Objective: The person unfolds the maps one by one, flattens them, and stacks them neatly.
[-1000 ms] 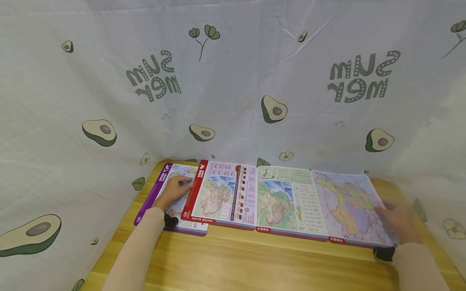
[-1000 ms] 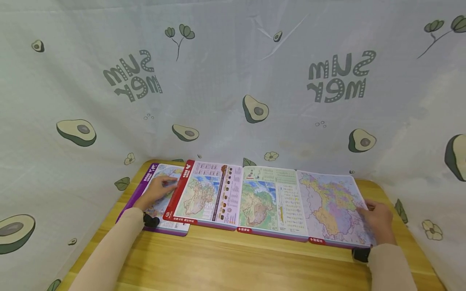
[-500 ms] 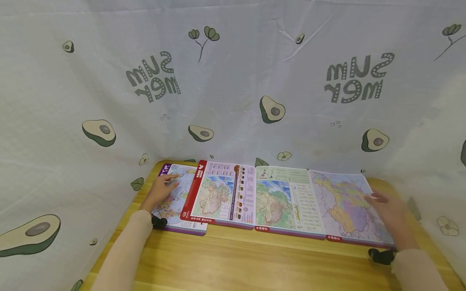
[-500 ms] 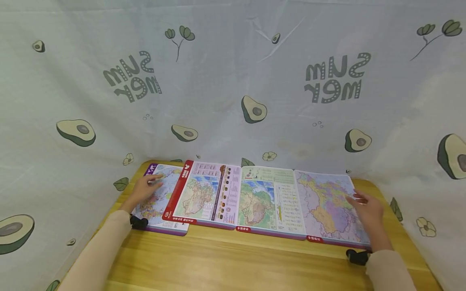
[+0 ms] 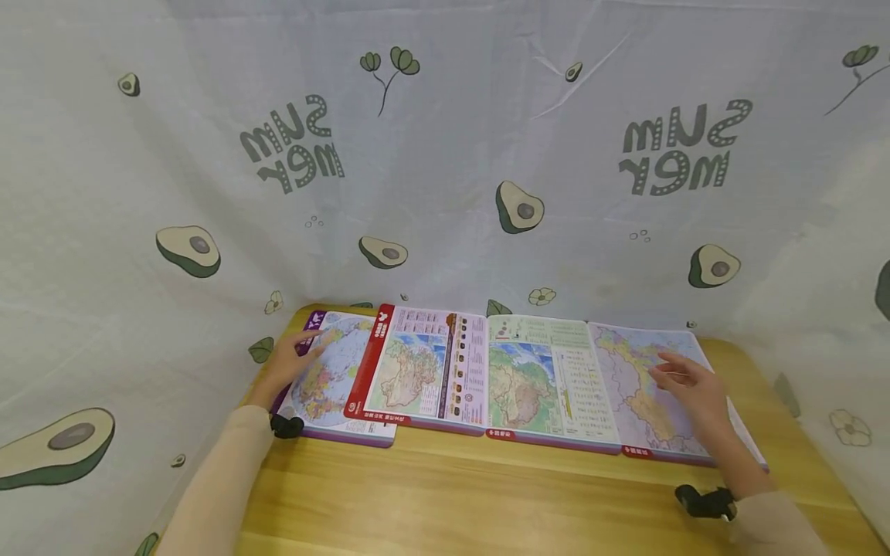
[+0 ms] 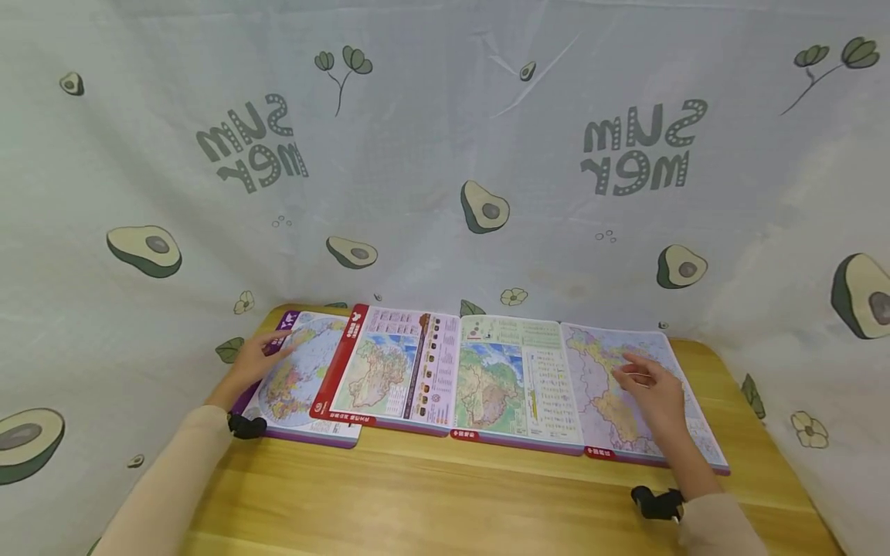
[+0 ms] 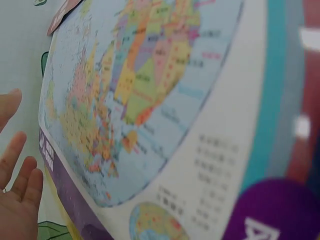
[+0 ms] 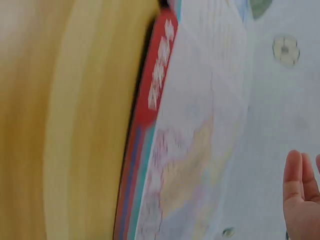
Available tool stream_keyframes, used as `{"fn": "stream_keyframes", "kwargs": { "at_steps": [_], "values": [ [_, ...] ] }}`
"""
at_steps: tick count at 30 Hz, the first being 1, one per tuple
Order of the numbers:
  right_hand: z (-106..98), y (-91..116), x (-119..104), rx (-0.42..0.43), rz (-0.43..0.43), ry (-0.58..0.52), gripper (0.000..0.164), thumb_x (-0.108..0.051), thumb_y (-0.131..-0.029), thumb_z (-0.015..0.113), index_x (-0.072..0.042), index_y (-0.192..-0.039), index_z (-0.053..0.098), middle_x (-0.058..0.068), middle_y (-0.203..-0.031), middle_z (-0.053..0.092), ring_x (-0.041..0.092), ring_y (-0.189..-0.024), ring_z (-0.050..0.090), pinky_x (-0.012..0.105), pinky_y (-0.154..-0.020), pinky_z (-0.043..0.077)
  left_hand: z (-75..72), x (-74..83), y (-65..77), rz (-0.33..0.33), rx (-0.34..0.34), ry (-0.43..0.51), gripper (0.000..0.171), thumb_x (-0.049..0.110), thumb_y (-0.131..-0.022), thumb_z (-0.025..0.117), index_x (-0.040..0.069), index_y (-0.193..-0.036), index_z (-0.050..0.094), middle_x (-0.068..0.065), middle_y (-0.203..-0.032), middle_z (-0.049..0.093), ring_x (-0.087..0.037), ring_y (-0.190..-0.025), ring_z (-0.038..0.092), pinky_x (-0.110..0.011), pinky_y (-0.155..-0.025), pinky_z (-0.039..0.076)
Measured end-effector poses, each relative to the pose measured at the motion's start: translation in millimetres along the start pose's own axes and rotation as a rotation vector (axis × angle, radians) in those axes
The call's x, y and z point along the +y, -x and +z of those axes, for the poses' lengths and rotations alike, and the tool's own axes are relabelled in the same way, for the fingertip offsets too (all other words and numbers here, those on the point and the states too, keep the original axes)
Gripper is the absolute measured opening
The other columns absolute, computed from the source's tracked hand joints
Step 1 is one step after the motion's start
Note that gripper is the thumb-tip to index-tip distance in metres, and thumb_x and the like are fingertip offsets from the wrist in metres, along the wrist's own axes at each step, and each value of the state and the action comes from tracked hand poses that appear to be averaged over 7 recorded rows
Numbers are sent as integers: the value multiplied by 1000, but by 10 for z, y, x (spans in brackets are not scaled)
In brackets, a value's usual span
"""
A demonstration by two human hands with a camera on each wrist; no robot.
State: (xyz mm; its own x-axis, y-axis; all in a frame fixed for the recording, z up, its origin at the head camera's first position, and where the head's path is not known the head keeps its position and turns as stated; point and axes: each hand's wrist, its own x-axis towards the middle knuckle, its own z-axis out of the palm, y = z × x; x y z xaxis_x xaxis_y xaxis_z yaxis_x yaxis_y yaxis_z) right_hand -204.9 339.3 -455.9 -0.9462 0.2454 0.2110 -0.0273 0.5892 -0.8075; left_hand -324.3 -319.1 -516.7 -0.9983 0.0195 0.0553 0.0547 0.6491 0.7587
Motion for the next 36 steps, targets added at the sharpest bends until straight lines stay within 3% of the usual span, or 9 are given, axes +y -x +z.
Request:
{"fn": "stream_keyframes", "kwargs": {
  "at_steps": [4,9,16,25,32,36],
  "values": [
    [214,119,-150,-49,-31,-41,53,-28,-97,67,7,-135,54,-15,-94,64,-4,-77,65,7,-71,50,-63,-20,16,-11,-11,8,52,20,-101,61,0,-146,46,-33,-151,34,-53,-137,32,-65,-110,30],
    [493,255,-345,-112,-43,-167,48,-22,-97,68,8,-132,55,-11,-96,68,8,-82,70,11,-76,52,-116,-47,46,28,0,-13,51,14,-100,60,-5,-145,45,-36,-146,38,-55,-131,39,-64,-108,34],
    [1001,400,-678,-213,-6,-335,44,-14,-94,71,12,-127,57,18,-104,70,20,-84,72,29,-80,59,-168,-166,79,5,-1,-14,54,13,-100,61,-6,-146,41,-37,-141,42,-52,-128,43,-60,-108,37],
    [1689,604,-1019,-325,66,-481,38,-4,-90,73,16,-119,60,22,-100,69,27,-84,72,46,-82,58,-190,-241,143,-100,-17,1,56,15,-101,60,-6,-148,38,-36,-146,36,-52,-134,35,-61,-112,30],
    [2113,717,-1248,-425,72,-556,34,-1,-90,72,18,-116,60,23,-99,70,35,-85,72,43,-78,60,-206,-250,175,-86,-8,52,56,12,-100,60,-9,-147,37,-37,-144,39,-52,-134,36,-59,-111,32],
    [2318,786,-1330,-469,118,-610,33,2,-90,71,20,-115,60,23,-97,70,30,-82,73,40,-76,61,-209,-273,178,-58,-5,67,56,10,-100,60,-10,-147,36,-37,-143,40,-53,-133,39,-59,-110,34]
  ]
}}
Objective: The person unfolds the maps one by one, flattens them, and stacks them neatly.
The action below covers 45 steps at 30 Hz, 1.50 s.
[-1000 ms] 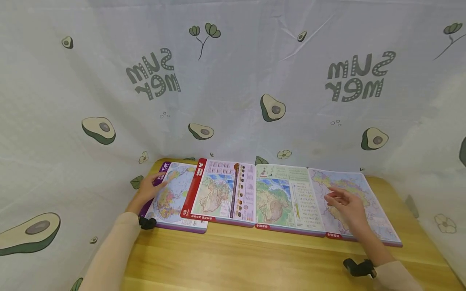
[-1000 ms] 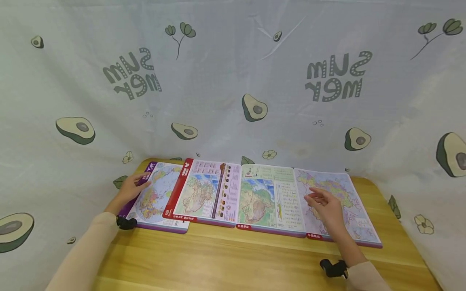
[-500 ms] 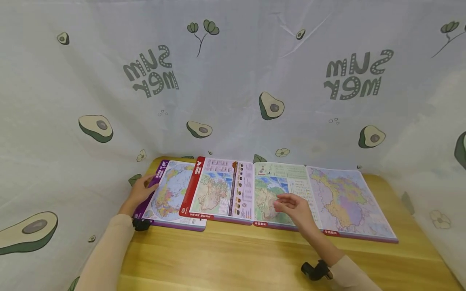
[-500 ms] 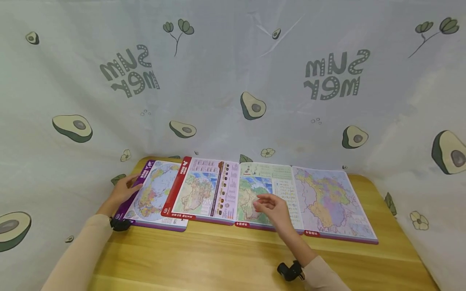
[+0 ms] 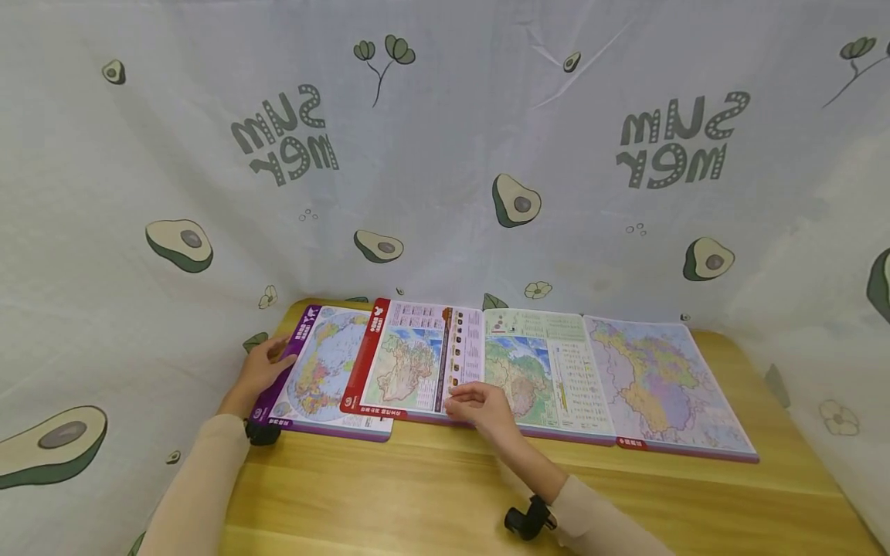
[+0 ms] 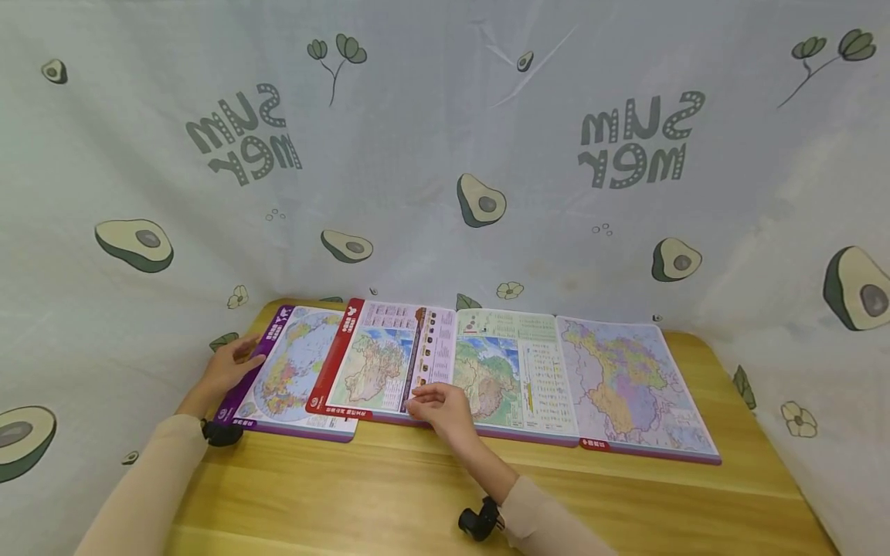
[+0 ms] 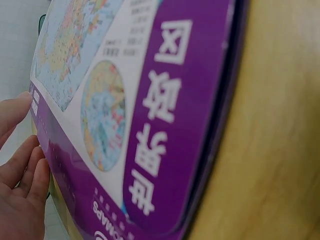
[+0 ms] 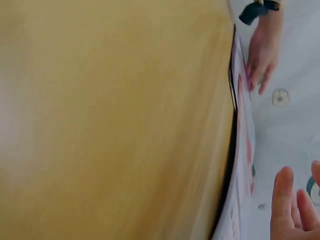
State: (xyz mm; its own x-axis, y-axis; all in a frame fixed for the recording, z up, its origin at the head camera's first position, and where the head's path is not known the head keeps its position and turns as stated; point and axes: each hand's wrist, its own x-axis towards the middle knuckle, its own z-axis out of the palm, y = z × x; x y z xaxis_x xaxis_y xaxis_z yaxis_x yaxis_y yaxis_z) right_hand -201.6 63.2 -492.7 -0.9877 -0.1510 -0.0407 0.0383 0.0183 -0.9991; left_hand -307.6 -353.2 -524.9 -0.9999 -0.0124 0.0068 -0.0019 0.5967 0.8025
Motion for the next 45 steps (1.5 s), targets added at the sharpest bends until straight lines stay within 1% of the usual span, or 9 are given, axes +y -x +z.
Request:
{"fn": "stream_keyframes", "kwargs": {
  "at_steps": [6,13,17,22,27,31,34,40,45],
  "values": [
    [249,-16,101,-18,26,-22,32,1,-88,73,19,-112,62,18,-92,71,24,-79,72,41,-78,61,1,-13,11,7,-1,-1,57,10,-100,60,-9,-147,36,-37,-142,43,-52,-130,43,-59,-108,37],
    [456,-11,177,-53,40,-74,29,3,-89,71,20,-112,62,19,-91,71,37,-86,72,40,-77,61,-8,-40,5,17,-8,-1,56,10,-100,60,-9,-148,36,-36,-142,43,-52,-128,44,-60,-107,38],
    [575,-1,229,-55,45,-76,27,4,-89,70,19,-111,63,20,-90,71,36,-84,72,41,-76,61,-12,-59,9,10,-13,7,56,9,-101,59,-9,-148,36,-37,-141,43,-52,-128,45,-59,-107,38],
    [704,10,298,-60,32,-63,26,4,-88,71,19,-108,65,25,-92,71,35,-81,73,40,-75,61,-7,-72,24,-6,-16,15,54,9,-101,58,-10,-147,37,-37,-140,44,-52,-128,45,-58,-107,39],
    [784,22,344,-28,14,-36,25,4,-85,72,18,-106,67,23,-89,72,24,-76,72,35,-73,61,0,-78,38,-12,-18,16,54,10,-101,59,-9,-147,37,-37,-139,45,-51,-127,46,-58,-106,41],
    [829,44,356,-6,40,-35,27,2,-84,75,16,-106,68,18,-87,72,19,-74,71,32,-72,61,8,-87,41,2,-14,7,54,9,-101,60,-10,-146,38,-37,-137,46,-52,-125,48,-58,-104,42],
    [858,61,367,-1,54,-54,28,3,-84,74,17,-107,67,19,-87,72,19,-75,71,31,-72,61,10,-98,45,16,-13,8,54,7,-100,60,-11,-146,38,-38,-135,48,-52,-124,48,-58,-104,42],
    [899,62,406,4,51,-87,26,10,-83,71,21,-106,64,28,-91,70,32,-81,72,35,-73,61,0,-105,70,42,-3,1,53,4,-99,61,-12,-144,39,-38,-132,49,-52,-122,50,-58,-104,43],
    [922,53,424,24,35,-46,26,9,-81,73,20,-104,66,27,-89,71,28,-78,72,33,-70,61,1,-99,86,18,-2,-7,51,2,-99,60,-13,-144,40,-39,-130,50,-52,-120,51,-59,-102,44]
  ]
}}
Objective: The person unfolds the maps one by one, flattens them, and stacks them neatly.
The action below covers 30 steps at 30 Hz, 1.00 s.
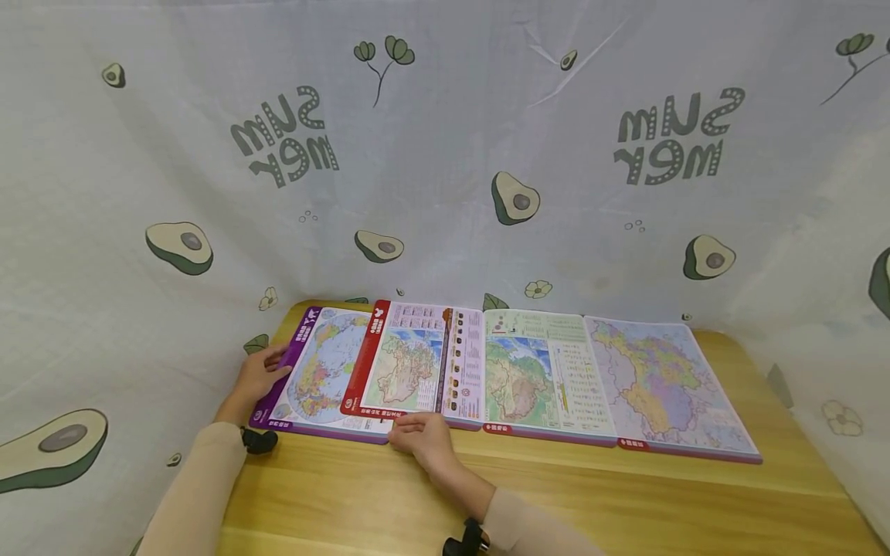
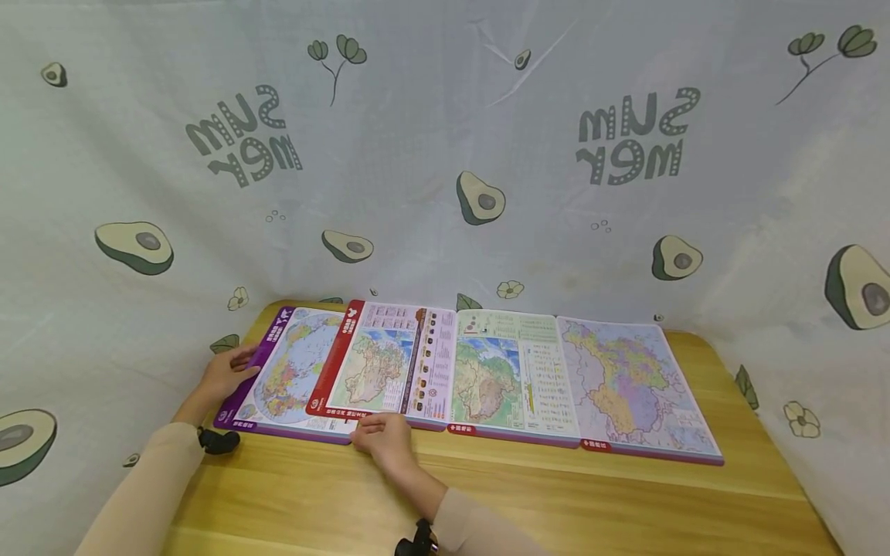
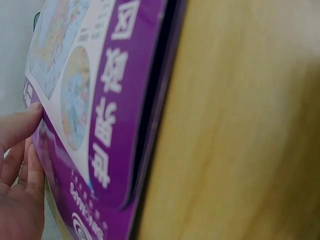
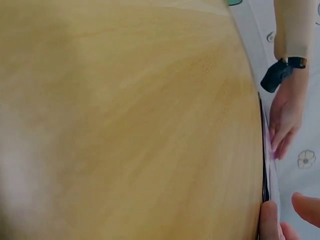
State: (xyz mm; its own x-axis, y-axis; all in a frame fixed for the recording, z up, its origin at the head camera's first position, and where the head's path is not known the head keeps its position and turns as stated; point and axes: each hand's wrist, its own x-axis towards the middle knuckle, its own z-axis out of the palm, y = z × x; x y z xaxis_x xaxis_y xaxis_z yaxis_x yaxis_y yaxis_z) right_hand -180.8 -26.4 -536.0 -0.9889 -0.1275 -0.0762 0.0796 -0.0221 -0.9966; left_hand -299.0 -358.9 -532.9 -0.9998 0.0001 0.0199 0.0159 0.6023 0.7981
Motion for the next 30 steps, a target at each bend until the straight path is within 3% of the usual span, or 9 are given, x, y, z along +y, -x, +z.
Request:
{"fn": "stream_keyframes", "kwargs": {
  "at_steps": [6,13,18,30],
  "values": [
    [19,-5,6,19,-32,72,26,5,-78,76,15,-101,70,23,-87,72,17,-74,69,25,-65,58,-11,27,19,-57,2,-17,51,6,-100,60,-12,-144,41,-38,-134,48,-51,-121,50,-59,-102,44],
    [13,-17,17,21,-30,87,25,6,-76,77,14,-99,72,20,-86,72,13,-72,67,20,-63,55,-7,48,41,-60,2,-43,47,3,-100,58,-13,-142,43,-40,-138,43,-52,-124,47,-57,-104,43],
    [20,-17,-12,21,-25,81,25,7,-75,78,14,-98,71,20,-84,72,11,-70,66,22,-63,57,-19,49,63,-41,9,-76,46,3,-100,58,-15,-140,44,-41,-136,43,-53,-123,48,-58,-103,43],
    [35,23,-29,-10,-11,59,25,10,-75,77,16,-99,70,23,-83,71,11,-67,66,26,-65,59,-29,24,146,-82,-3,-77,49,3,-100,58,-13,-142,41,-40,-130,44,-53,-121,49,-59,-102,44]
  ]
}}
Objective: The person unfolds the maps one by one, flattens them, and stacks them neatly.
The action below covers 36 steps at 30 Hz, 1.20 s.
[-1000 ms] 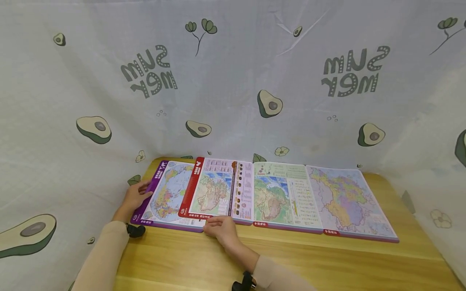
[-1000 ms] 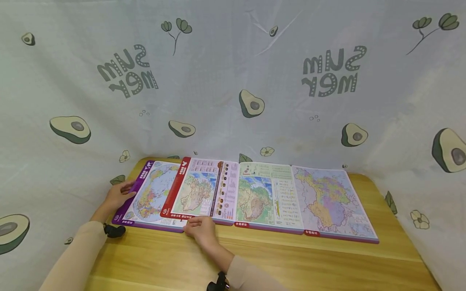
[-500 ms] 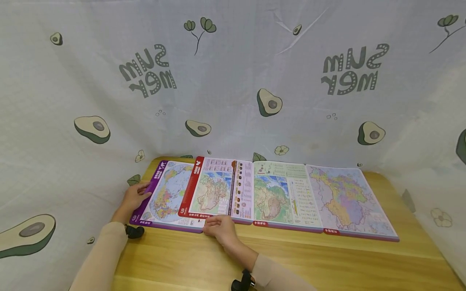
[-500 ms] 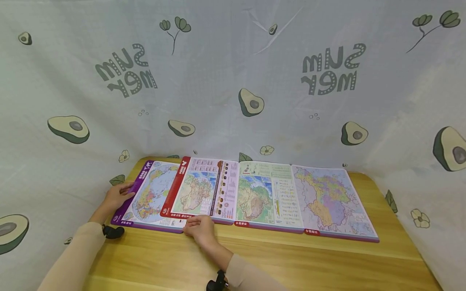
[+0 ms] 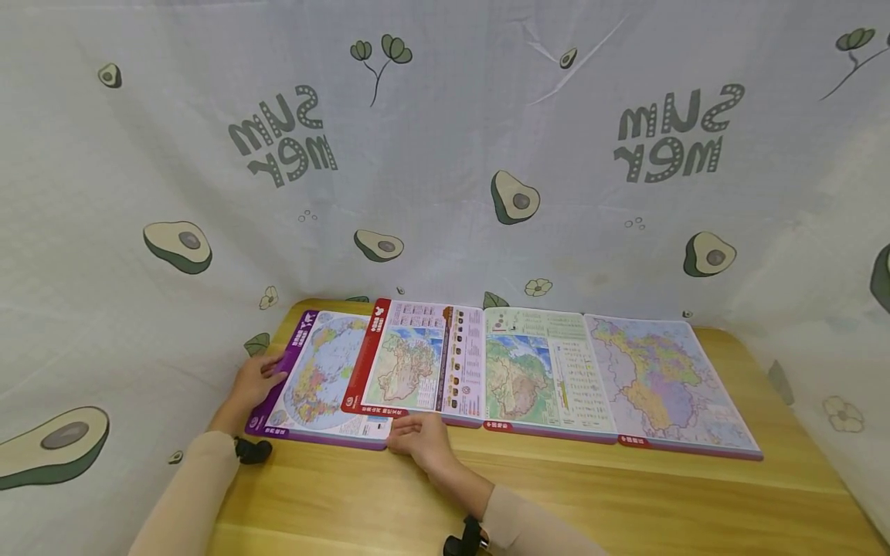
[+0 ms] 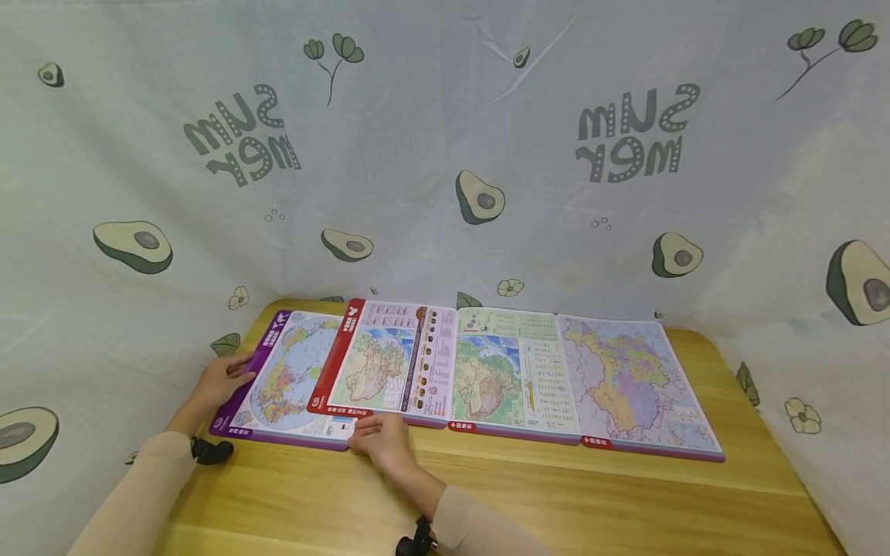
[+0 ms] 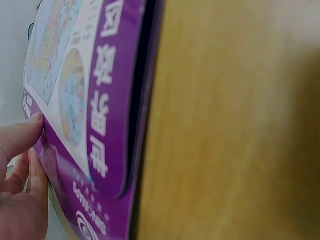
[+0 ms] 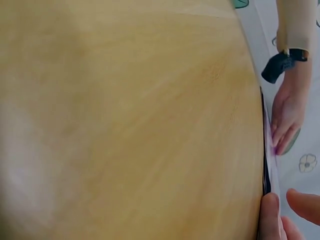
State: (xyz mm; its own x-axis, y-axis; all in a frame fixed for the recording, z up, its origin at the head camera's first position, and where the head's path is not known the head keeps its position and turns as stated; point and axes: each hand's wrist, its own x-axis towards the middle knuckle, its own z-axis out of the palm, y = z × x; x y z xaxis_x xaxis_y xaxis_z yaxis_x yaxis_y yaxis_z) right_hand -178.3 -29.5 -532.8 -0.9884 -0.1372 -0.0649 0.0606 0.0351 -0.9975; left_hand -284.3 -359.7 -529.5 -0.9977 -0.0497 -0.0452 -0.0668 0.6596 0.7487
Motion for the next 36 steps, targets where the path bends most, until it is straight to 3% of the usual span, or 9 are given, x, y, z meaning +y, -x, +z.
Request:
{"fn": "stream_keyframes", "kwargs": {
  "at_steps": [6,22,36],
  "values": [
    [5,18,5,-25,8,-28,26,13,-77,75,18,-102,69,26,-85,71,20,-71,70,33,-67,61,-6,-44,54,17,5,-18,47,2,-100,57,-14,-142,42,-40,-129,46,-53,-120,49,-59,-102,44],
    [69,94,53,-33,57,-31,25,15,-76,74,17,-100,69,23,-82,71,26,-68,72,34,-63,61,-20,-118,248,68,62,-54,45,-2,-97,60,-17,-136,46,-40,-122,49,-53,-112,53,-59,-96,48],
    [14,139,-10,-36,72,-72,25,16,-76,73,17,-100,68,24,-81,71,30,-68,73,34,-64,61,19,-123,307,78,85,-23,44,-1,-96,62,-15,-136,48,-40,-121,50,-53,-113,54,-57,-95,49]
  ]
}}
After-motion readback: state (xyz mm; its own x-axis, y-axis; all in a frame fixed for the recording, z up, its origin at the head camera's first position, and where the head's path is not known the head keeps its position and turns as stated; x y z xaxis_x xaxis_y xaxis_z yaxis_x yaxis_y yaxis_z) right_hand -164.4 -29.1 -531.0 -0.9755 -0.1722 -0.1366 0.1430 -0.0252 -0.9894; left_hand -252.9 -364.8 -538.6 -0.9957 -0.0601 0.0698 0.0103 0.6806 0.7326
